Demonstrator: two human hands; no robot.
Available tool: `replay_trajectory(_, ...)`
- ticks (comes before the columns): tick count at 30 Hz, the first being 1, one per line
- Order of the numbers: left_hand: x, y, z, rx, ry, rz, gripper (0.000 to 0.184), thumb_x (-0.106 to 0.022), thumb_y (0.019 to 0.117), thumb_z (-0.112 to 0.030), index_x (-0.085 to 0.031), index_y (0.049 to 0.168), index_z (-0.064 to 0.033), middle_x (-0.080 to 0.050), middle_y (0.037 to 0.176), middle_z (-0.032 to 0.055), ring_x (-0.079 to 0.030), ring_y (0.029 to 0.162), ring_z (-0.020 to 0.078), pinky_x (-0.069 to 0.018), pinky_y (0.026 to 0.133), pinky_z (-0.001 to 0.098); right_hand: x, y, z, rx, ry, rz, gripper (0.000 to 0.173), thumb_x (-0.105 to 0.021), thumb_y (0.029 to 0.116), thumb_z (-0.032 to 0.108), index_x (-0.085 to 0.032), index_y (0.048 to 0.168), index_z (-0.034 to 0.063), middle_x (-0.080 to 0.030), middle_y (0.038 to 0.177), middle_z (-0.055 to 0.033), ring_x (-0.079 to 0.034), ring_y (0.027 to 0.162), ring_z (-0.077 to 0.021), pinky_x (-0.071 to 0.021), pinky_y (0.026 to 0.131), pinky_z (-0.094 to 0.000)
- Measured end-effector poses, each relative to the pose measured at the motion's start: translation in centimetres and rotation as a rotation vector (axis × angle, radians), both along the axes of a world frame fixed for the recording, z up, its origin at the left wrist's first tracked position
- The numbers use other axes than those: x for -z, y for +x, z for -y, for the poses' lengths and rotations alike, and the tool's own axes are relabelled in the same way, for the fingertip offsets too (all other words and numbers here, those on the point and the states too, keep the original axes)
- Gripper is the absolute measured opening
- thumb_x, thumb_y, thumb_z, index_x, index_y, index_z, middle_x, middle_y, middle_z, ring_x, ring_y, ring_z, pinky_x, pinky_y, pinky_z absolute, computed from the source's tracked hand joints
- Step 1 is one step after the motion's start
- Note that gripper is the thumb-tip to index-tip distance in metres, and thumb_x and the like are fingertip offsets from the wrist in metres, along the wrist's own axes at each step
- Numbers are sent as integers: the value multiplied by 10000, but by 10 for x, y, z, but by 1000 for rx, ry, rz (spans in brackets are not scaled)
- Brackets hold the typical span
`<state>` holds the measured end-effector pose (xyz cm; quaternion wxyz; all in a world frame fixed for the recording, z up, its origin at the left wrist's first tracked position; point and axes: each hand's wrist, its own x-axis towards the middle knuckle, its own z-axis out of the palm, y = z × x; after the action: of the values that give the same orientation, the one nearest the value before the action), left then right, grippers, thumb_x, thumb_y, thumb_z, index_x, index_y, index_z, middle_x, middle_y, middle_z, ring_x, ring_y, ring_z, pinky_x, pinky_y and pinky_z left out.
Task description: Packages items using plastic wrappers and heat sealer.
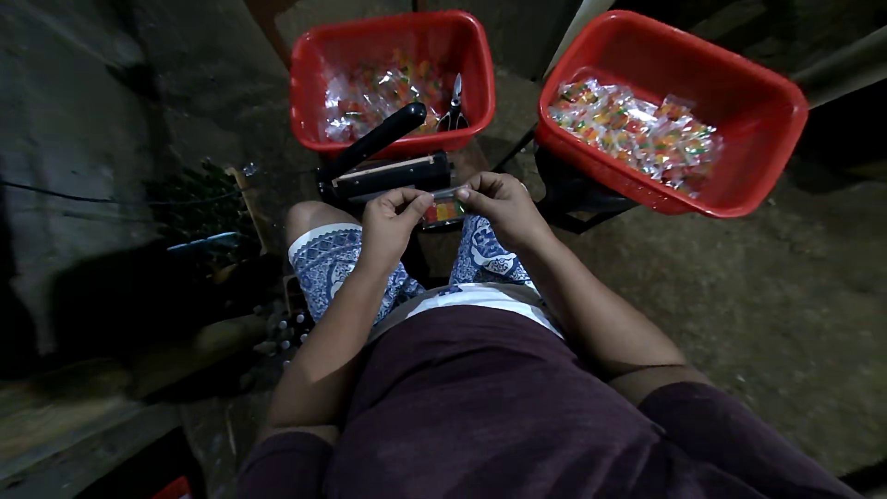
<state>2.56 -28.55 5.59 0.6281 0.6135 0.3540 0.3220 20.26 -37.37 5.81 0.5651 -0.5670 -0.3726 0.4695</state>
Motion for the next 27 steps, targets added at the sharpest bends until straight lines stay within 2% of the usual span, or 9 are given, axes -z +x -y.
replay_trajectory(11,11,5,-7,-92,75,14,103,-698,938,-27,-721,1034,2,-718,929,8,-669,850,32,-569,795,213,9,-2,-13,13,-30,-61,61,-625,989,51,-646,932,46,-646,812,22,-631,738,-39,-569,746,-234)
replay_trajectory(14,15,6,-7,-101,-127,13,155,-642,986,-48,-683,1129,-4,-693,963,8,-666,837,54,-585,786,247,18,-3,-22,20,-56,-53,63,-624,992,62,-638,931,50,-630,793,26,-611,716,-33,-552,724,-229)
replay_trajectory(16,20,4,-3,-77,-287,16,179,-602,1016,-71,-650,1184,-31,-683,1038,12,-675,876,82,-598,817,291,24,-4,-29,24,-89,-57,68,-624,994,64,-642,933,40,-625,788,22,-597,703,-34,-539,708,-225)
replay_trajectory(19,35,6,2,-141,-455,51,156,-590,1018,-47,-632,1169,-48,-690,1036,34,-696,878,125,-605,805,317,36,-3,-38,5,-143,-64,75,-624,1005,76,-641,959,20,-635,820,-7,-623,731,-57,-565,735,-250)
replay_trajectory(21,41,7,-2,-174,-516,78,157,-585,1018,-34,-625,1167,-64,-700,1036,50,-706,896,148,-607,807,326,46,-2,-47,-12,-171,-57,94,-628,1006,92,-646,961,12,-631,815,-16,-611,722,-63,-552,719,-255)
replay_trajectory(23,48,8,-9,-191,-571,97,187,-593,1016,-38,-625,1196,-76,-699,1053,57,-702,911,152,-600,806,316,55,-2,-55,-19,-191,-63,101,-625,1011,101,-645,979,7,-628,825,-23,-602,722,-66,-544,715,-253)
replay_trajectory(27,61,13,-16,-240,-674,131,151,-560,1044,-90,-602,1187,-117,-687,1041,32,-673,842,95,-561,694,223,70,-5,-70,-6,-243,-90,117,-620,1020,107,-642,1020,-8,-629,851,-34,-602,726,-68,-544,710,-247)
